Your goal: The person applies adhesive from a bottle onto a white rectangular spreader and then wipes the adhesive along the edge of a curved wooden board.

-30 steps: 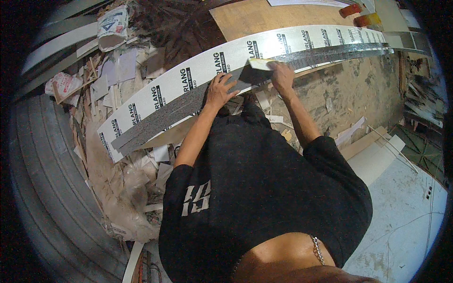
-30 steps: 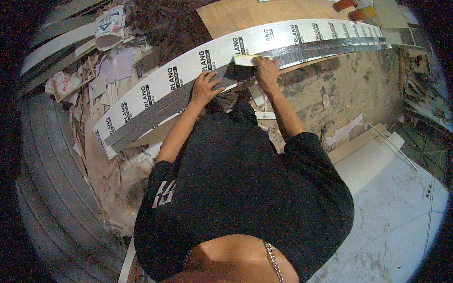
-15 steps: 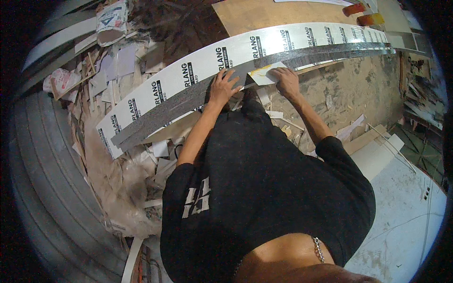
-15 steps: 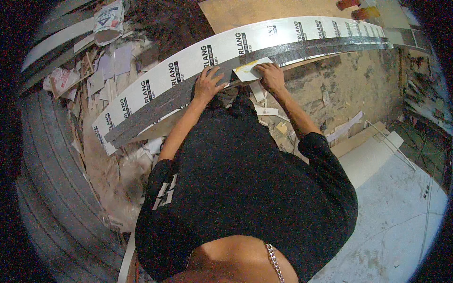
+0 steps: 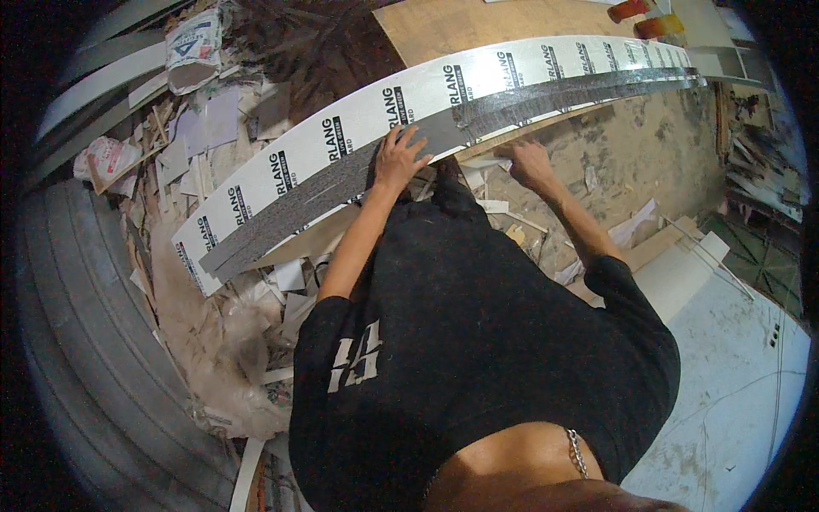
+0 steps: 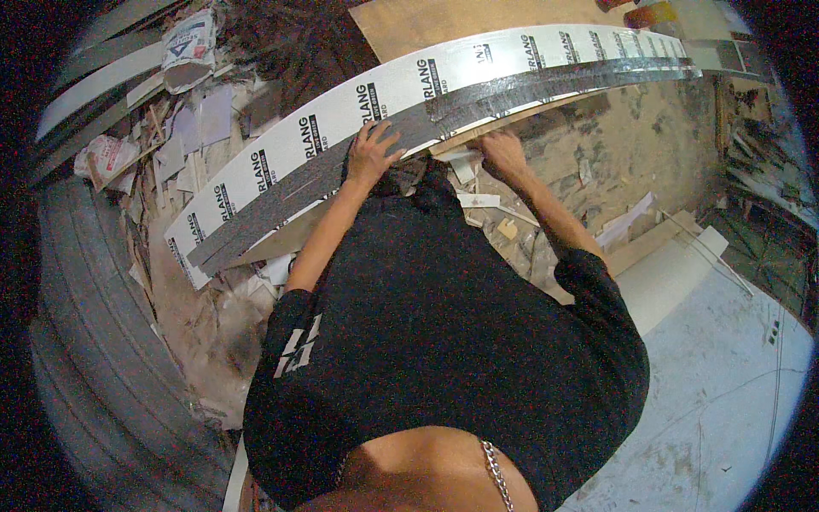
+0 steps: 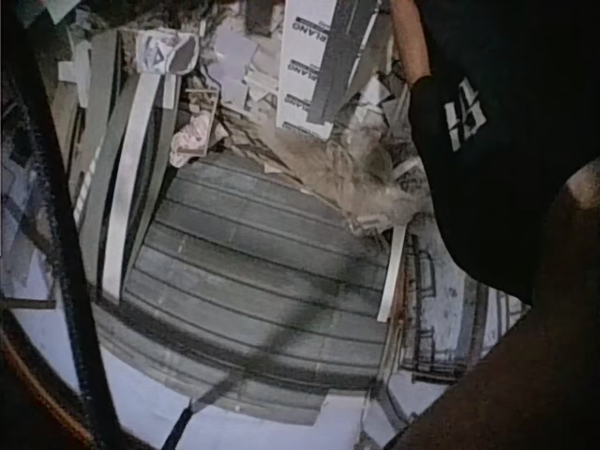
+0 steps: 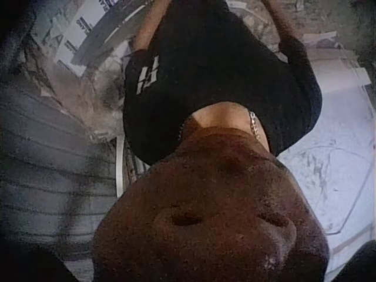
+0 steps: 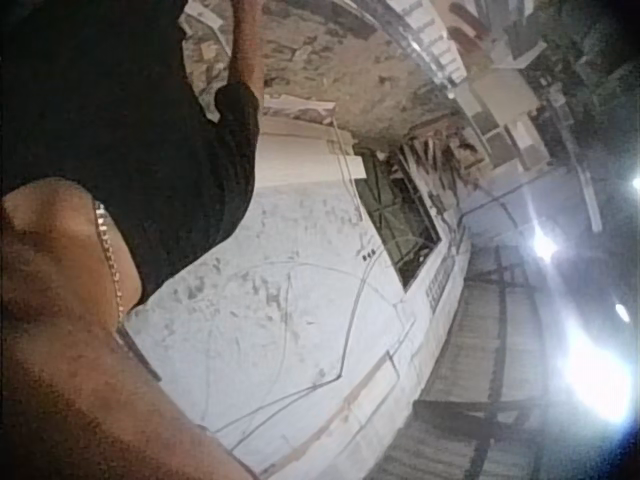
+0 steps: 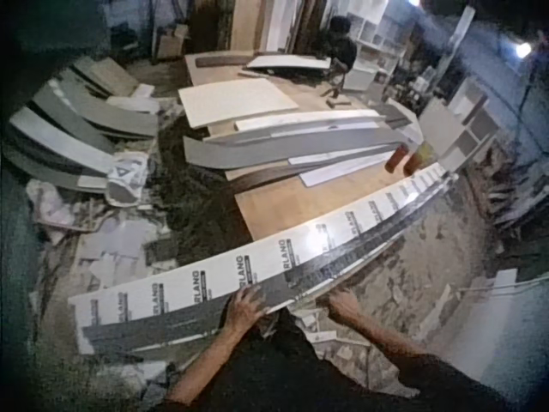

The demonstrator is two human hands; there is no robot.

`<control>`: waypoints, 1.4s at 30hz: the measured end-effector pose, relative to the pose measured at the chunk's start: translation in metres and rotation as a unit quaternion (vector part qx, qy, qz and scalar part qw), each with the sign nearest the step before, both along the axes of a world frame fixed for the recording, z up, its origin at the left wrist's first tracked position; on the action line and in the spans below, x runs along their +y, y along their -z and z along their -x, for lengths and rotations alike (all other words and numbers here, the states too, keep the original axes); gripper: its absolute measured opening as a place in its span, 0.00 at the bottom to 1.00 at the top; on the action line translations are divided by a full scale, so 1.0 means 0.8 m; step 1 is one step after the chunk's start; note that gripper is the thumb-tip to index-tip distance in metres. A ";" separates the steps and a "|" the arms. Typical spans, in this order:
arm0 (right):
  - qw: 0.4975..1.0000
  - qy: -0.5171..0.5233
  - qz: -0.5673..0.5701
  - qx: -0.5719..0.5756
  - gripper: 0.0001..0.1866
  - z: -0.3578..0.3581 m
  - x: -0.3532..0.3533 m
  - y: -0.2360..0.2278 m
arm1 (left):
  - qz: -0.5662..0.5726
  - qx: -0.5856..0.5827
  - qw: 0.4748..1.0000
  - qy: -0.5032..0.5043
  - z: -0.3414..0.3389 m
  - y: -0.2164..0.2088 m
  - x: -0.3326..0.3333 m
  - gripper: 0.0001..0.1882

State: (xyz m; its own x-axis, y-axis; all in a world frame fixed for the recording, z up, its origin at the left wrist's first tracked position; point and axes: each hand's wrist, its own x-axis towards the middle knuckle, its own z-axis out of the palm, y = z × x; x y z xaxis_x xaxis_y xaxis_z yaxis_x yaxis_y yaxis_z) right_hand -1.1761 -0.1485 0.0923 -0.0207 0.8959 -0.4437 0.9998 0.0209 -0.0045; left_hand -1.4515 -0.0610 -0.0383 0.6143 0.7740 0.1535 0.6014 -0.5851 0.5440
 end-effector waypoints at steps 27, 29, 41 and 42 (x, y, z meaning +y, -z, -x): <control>0.896 0.247 -0.234 0.285 0.27 0.004 -0.005 0.041 | 0.022 -0.060 0.998 0.012 0.011 0.009 -0.016 0.25; 0.870 0.268 -0.241 0.336 0.23 -0.017 -0.011 0.055 | 0.035 -0.079 0.996 0.017 0.003 0.007 -0.013 0.26; 0.887 0.257 -0.244 0.296 0.28 -0.058 -0.010 0.103 | 0.046 -0.131 0.990 0.002 -0.004 0.004 -0.011 0.23; 0.887 0.257 -0.250 0.290 0.28 -0.048 -0.006 0.101 | 0.043 -0.132 0.990 0.004 0.000 0.005 -0.012 0.23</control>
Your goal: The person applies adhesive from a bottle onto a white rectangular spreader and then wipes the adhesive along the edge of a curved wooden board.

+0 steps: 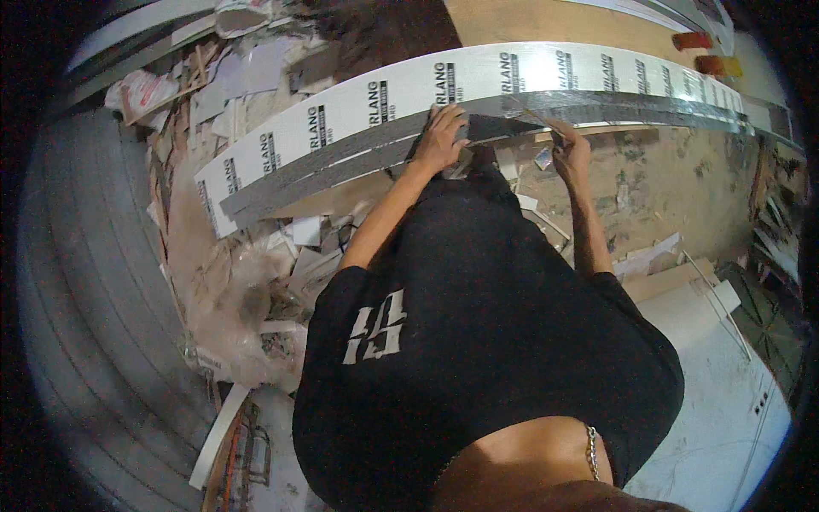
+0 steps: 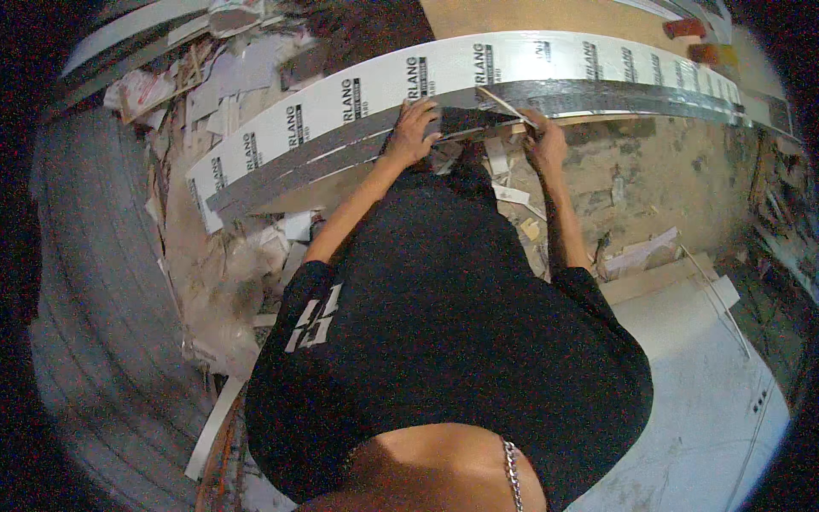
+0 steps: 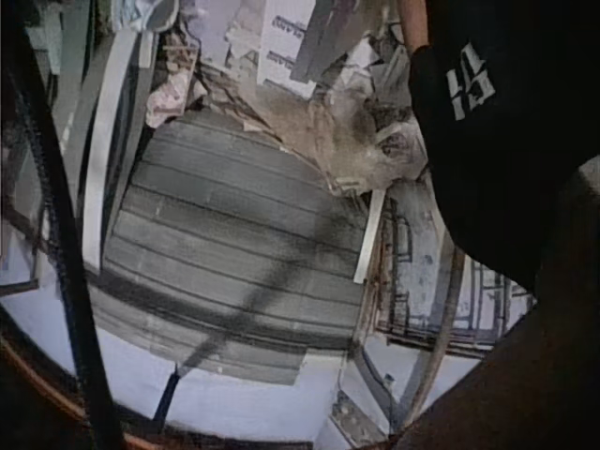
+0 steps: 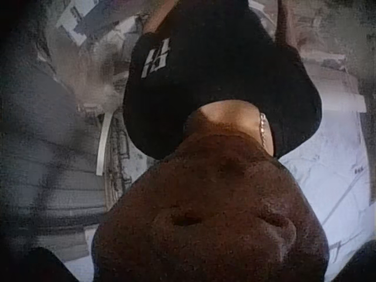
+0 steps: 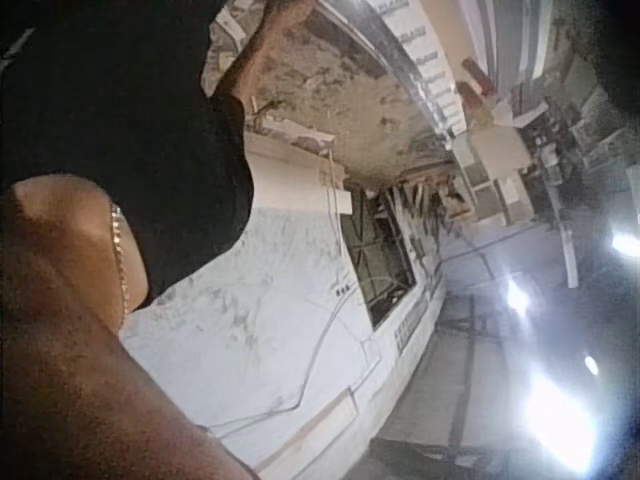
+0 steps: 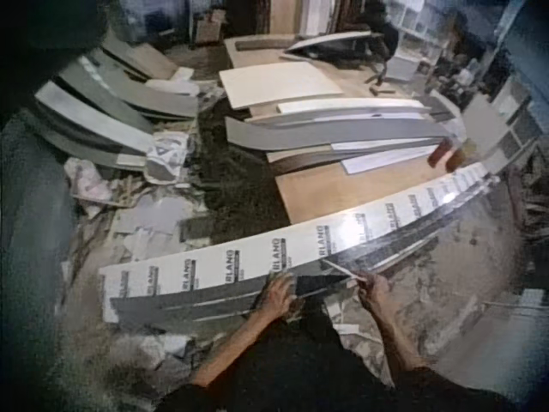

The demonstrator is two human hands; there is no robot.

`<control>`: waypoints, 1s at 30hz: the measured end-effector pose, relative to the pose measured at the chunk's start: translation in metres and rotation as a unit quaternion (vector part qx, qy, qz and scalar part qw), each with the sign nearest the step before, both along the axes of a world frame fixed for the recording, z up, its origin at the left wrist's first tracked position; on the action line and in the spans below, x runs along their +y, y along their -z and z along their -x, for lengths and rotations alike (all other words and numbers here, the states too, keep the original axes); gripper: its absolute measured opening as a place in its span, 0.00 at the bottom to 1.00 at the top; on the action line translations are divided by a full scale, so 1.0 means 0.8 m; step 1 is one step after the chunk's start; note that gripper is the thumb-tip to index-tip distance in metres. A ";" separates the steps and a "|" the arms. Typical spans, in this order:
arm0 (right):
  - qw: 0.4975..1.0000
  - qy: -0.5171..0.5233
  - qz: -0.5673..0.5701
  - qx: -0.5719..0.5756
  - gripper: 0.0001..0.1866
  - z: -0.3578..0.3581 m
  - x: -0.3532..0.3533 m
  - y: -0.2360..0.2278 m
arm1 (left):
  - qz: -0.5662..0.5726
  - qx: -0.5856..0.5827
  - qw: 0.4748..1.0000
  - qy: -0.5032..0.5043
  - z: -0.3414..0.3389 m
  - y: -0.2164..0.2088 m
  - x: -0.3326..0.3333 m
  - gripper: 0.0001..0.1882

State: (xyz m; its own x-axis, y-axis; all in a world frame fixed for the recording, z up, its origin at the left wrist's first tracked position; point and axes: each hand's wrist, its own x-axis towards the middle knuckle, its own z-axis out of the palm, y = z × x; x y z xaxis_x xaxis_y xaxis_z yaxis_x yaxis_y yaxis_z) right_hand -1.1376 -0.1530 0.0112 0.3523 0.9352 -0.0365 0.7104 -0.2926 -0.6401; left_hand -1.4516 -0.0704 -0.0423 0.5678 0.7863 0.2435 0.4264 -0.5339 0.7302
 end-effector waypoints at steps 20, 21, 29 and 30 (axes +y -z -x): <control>0.999 -0.033 0.017 0.030 0.28 0.041 0.014 -0.054 | -0.076 0.090 0.992 0.035 0.016 0.010 -0.005 0.22; 0.999 -0.033 0.025 -0.001 0.27 0.052 0.019 -0.068 | -0.076 0.089 0.992 0.036 0.016 0.009 -0.004 0.22; 0.933 -0.231 -0.031 -0.274 0.26 0.077 0.044 -0.039 | -0.061 0.070 0.996 0.014 0.016 0.000 0.003 0.30; 0.930 -0.237 -0.032 -0.278 0.27 0.080 0.044 -0.035 | -0.041 0.053 0.998 -0.004 0.017 -0.001 0.002 0.31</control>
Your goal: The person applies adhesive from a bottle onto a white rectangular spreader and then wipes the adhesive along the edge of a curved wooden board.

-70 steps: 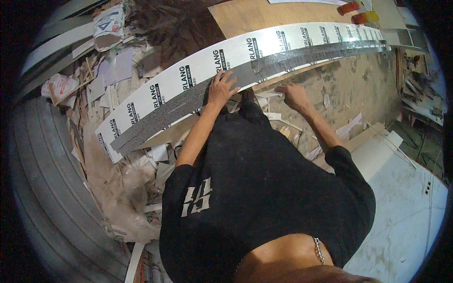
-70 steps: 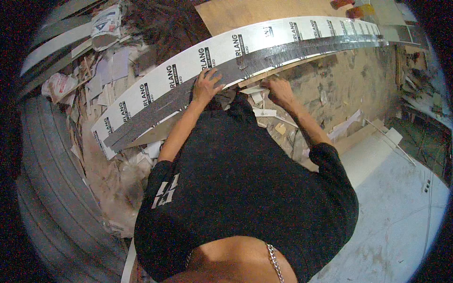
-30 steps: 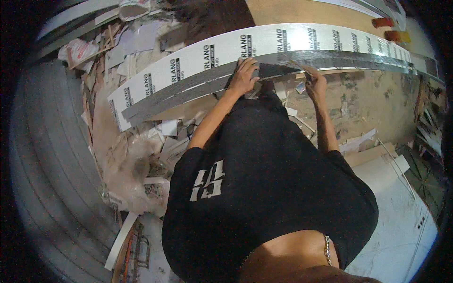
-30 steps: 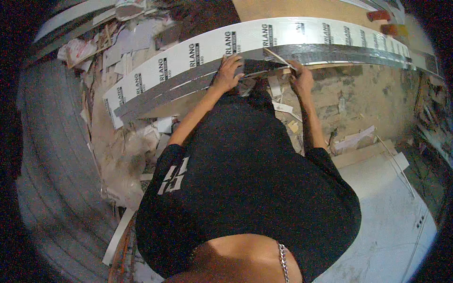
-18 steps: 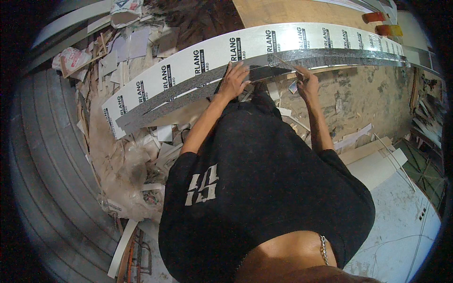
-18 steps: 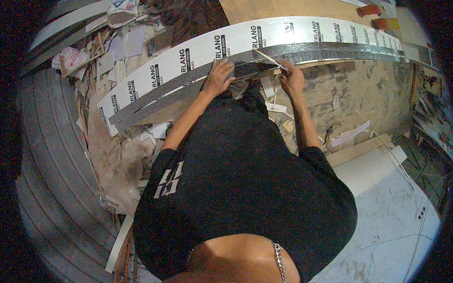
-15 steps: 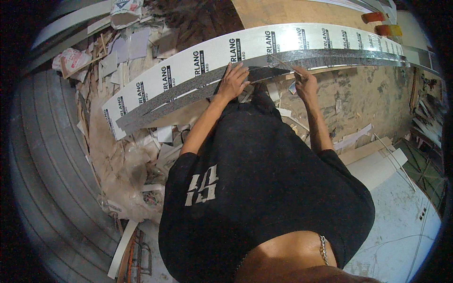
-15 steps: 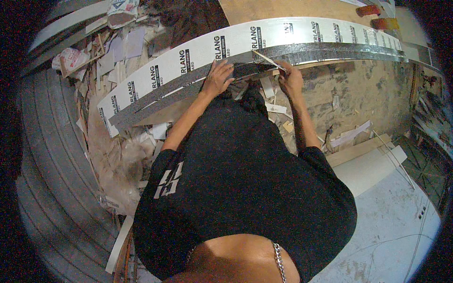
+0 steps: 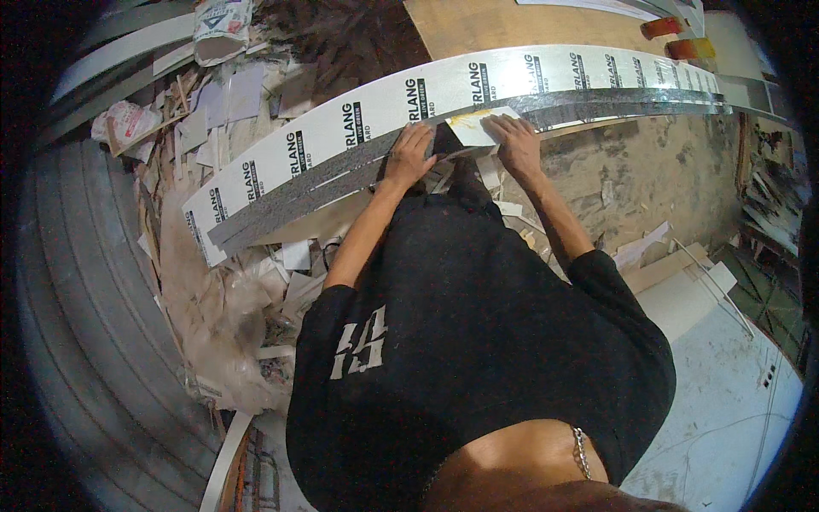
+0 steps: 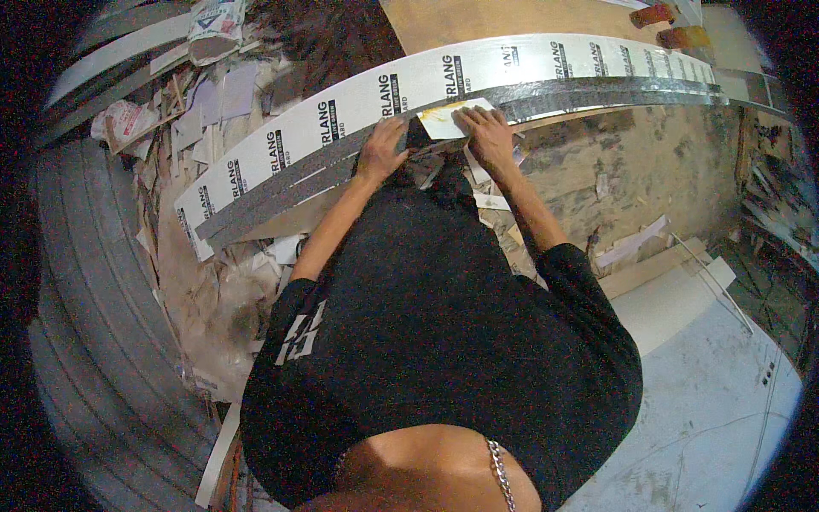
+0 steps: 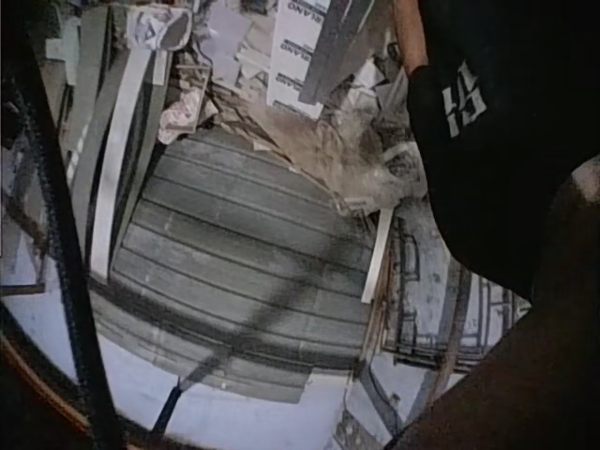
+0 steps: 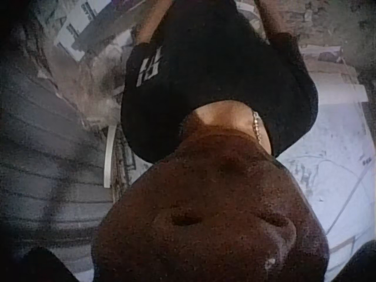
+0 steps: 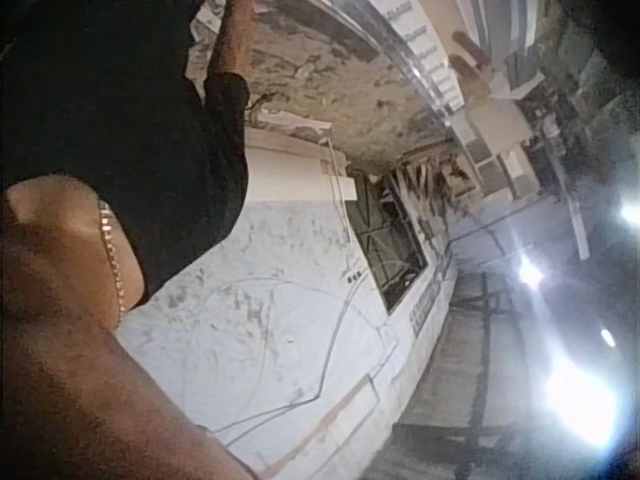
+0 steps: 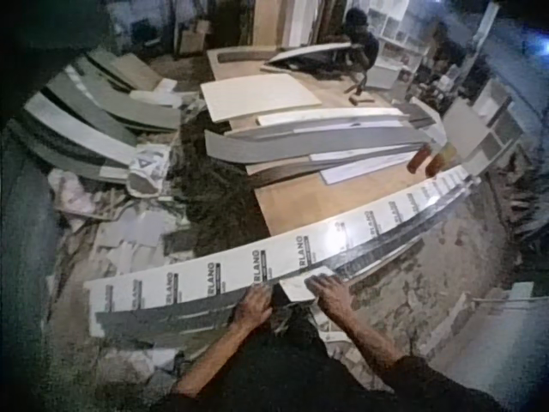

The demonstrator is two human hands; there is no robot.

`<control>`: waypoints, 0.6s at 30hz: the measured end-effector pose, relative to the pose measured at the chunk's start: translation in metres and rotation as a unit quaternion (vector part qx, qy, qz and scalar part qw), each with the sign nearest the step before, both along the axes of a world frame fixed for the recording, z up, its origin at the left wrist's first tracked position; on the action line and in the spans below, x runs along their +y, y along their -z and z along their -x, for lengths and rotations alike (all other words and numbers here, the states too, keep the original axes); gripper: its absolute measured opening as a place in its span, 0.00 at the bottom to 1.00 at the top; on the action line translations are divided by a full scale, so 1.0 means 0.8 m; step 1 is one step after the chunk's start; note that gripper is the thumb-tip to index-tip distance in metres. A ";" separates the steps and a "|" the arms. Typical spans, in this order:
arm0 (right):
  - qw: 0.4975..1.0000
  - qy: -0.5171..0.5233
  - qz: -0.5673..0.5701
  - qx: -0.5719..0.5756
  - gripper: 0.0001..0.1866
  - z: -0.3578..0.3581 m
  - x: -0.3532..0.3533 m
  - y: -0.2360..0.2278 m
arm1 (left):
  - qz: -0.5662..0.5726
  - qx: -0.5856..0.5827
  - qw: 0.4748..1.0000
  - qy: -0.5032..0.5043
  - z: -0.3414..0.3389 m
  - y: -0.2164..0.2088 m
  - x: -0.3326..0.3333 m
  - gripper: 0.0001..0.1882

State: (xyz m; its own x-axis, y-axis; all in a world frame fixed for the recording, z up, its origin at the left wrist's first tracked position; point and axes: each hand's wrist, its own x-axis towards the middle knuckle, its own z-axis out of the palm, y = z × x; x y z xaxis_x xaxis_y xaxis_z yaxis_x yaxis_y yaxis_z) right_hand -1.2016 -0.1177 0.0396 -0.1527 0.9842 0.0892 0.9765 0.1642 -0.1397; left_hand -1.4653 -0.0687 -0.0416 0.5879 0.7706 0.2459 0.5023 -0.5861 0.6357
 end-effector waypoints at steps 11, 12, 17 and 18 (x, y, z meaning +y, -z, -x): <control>0.999 -0.008 -0.006 -0.051 0.30 0.027 0.007 0.031 | 0.081 0.028 0.992 -0.093 0.001 -0.016 -0.007 0.55; 0.999 -0.006 -0.002 -0.046 0.32 0.032 0.006 0.032 | 0.080 0.027 0.992 -0.096 0.001 -0.016 -0.007 0.58; 1.000 0.001 0.003 -0.023 0.33 0.037 -0.022 0.032 | 0.050 0.062 0.991 -0.108 -0.001 -0.022 -0.007 0.59; 1.000 0.000 0.010 -0.025 0.33 0.038 -0.031 0.031 | 0.044 0.060 0.992 -0.106 -0.002 -0.021 -0.006 0.59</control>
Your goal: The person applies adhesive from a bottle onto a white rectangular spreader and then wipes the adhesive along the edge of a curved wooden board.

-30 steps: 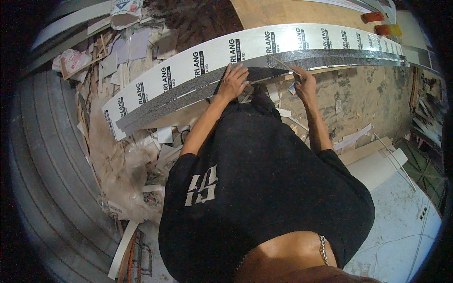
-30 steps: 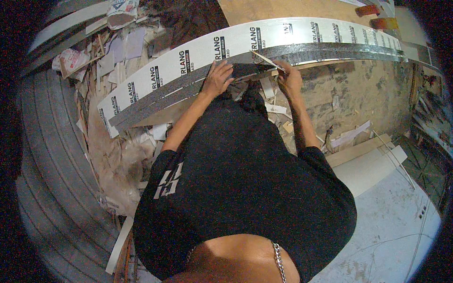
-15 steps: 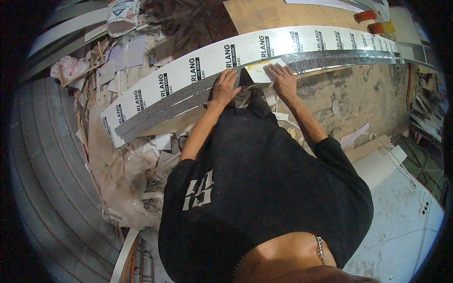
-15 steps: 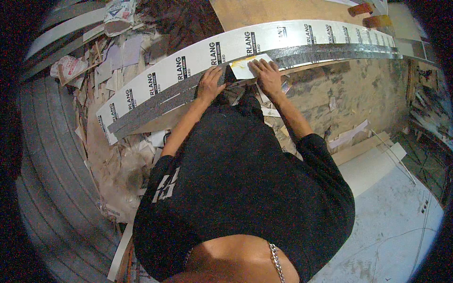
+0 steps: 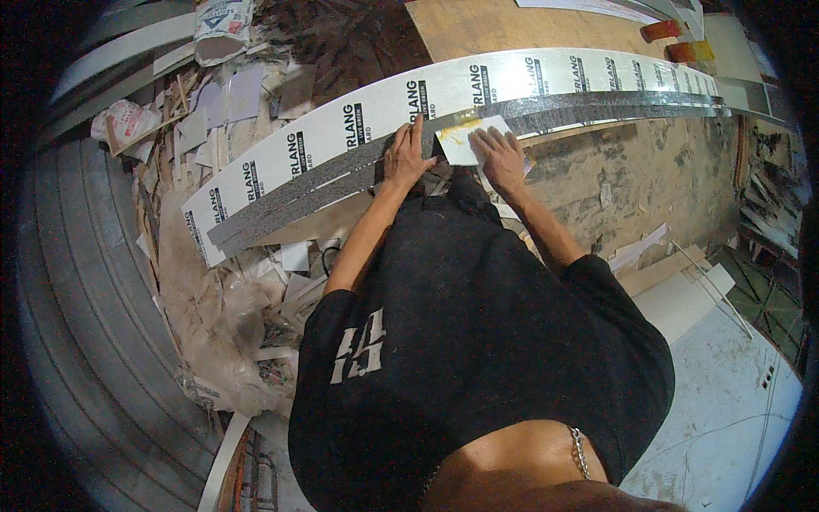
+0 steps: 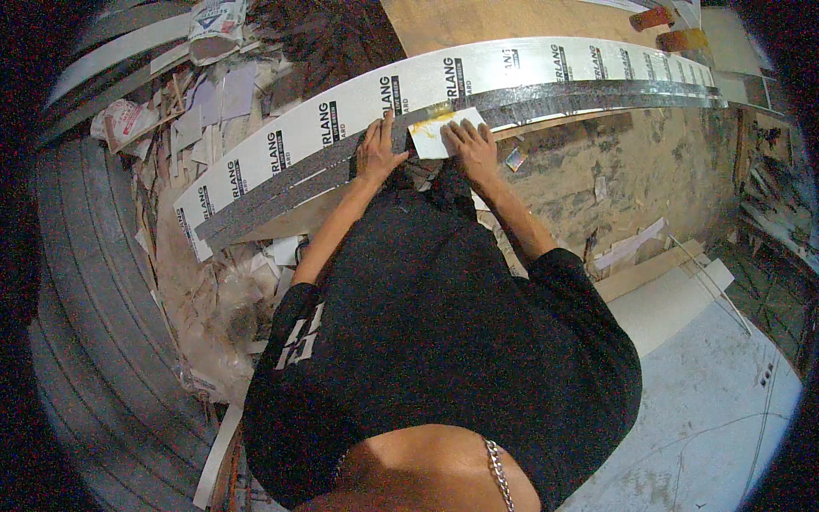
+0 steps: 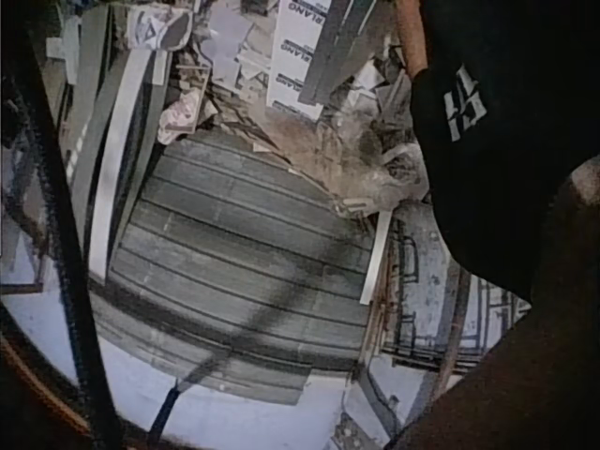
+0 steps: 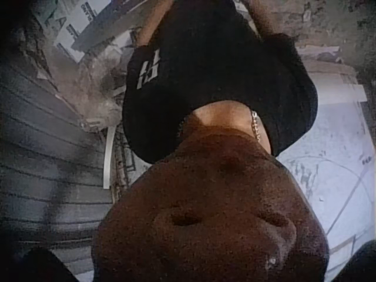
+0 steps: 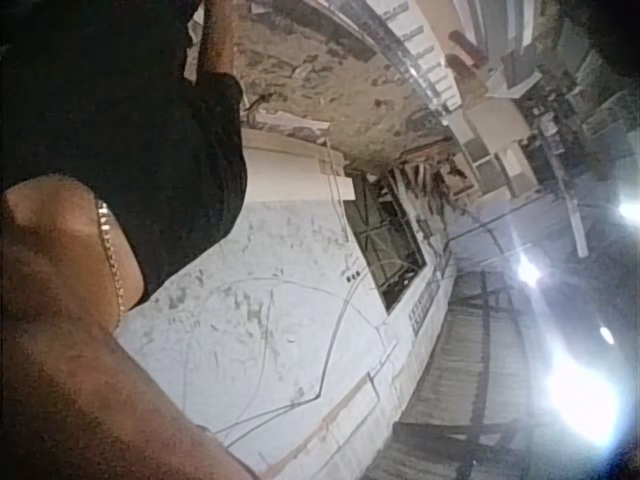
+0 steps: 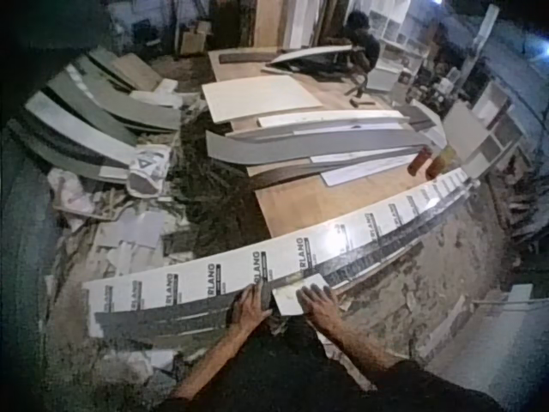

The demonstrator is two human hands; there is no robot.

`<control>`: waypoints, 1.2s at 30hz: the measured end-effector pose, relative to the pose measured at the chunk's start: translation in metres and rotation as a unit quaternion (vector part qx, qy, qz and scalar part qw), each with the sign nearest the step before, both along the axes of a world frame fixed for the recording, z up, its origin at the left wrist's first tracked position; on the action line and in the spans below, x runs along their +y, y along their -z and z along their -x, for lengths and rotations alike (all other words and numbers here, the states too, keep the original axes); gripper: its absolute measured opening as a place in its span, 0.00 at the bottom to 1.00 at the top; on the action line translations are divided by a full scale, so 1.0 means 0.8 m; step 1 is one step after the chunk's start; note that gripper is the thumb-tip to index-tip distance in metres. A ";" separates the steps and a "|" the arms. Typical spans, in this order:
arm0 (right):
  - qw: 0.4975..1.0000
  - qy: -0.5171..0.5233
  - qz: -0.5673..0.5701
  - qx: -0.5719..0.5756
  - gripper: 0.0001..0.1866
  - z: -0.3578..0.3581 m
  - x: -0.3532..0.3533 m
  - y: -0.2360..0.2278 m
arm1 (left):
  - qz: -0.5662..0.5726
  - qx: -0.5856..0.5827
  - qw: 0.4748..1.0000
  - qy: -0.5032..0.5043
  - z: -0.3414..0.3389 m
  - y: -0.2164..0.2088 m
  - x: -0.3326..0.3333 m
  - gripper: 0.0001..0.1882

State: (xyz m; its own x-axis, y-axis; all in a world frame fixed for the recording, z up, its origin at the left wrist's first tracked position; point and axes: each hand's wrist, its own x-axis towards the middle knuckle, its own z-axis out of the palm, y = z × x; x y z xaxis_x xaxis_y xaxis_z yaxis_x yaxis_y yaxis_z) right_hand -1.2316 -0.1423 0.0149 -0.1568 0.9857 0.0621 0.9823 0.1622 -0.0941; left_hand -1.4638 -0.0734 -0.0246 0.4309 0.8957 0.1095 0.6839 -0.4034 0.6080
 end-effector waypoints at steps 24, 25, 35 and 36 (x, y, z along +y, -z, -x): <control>0.993 0.006 0.116 0.006 0.24 -0.013 0.027 -0.050 | -0.058 0.011 0.998 0.019 -0.004 0.017 -0.002 0.57; 0.992 0.004 0.125 -0.006 0.24 -0.018 0.022 -0.051 | -0.063 0.013 0.998 0.019 -0.005 0.018 -0.003 0.56; 0.967 0.008 0.244 -0.073 0.25 -0.042 0.006 -0.076 | -0.065 0.019 0.998 0.021 -0.007 0.019 0.001 0.54; 0.970 0.032 0.237 -0.049 0.25 -0.040 0.005 -0.082 | -0.066 0.017 0.997 0.018 -0.006 0.018 0.003 0.54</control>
